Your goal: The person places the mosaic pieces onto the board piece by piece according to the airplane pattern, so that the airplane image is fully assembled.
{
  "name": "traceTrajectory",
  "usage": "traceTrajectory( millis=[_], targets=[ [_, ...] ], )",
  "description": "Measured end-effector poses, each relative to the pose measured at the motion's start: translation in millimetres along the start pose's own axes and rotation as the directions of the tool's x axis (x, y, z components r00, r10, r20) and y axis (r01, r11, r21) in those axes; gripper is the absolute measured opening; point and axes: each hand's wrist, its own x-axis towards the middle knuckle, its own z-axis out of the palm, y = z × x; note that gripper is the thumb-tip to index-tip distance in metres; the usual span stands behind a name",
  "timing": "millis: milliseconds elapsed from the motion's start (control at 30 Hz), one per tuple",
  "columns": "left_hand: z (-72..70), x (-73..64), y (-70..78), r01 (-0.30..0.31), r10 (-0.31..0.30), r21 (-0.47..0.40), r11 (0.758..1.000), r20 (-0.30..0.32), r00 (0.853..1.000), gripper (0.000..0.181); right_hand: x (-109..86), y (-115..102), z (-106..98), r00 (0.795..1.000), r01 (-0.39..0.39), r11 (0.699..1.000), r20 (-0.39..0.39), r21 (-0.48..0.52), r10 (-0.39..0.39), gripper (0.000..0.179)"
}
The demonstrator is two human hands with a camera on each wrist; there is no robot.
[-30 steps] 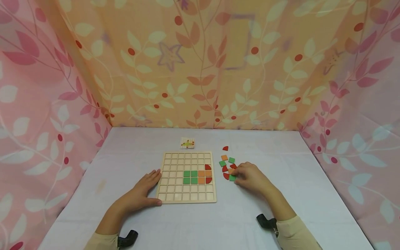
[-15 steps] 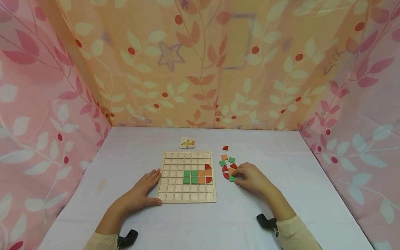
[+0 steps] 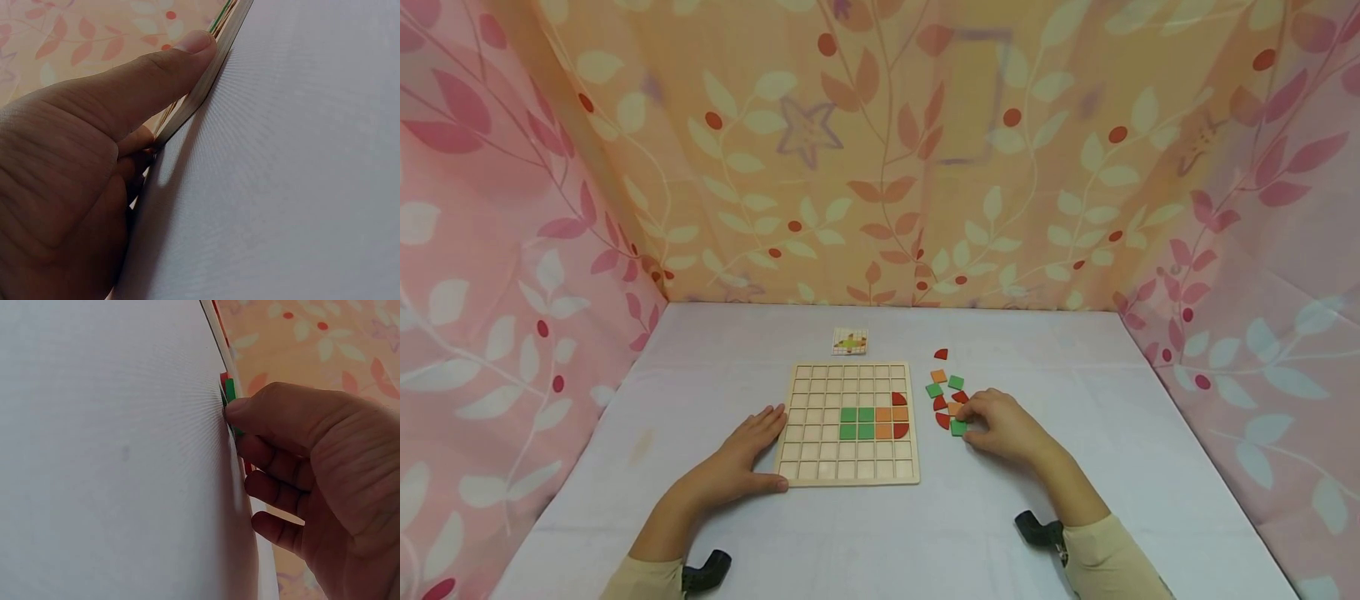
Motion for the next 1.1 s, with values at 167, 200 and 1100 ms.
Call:
traceTrajectory(
  millis=[167, 200, 1100],
  targets=[
    [-0.1, -0.2, 2.1, 0.002, -0.002, -0.01, 1.0, 0.003, 1.0, 0.118, -0.4, -1.5, -2.6, 1.0, -0.009, 1.0, 0.001, -0.01, 0.009, 0.021],
    [0.0, -0.3, 2.4, 0.002, -0.002, -0.012, 1.0, 0.002, 1.0, 0.118, -0.8, -2.8, -4.1, 1.0, -0.012, 1.0, 0.001, -0.01, 0.012, 0.021],
    [-0.2, 0.2, 1.0, 0.001, -0.001, -0.004, 1.0, -0.001, 1.0, 0.116, 40.4, -79.7, -14.6, 0.987, 0.156, 0.985, -0.054, 0.07, -0.153, 0.02]
  ],
)
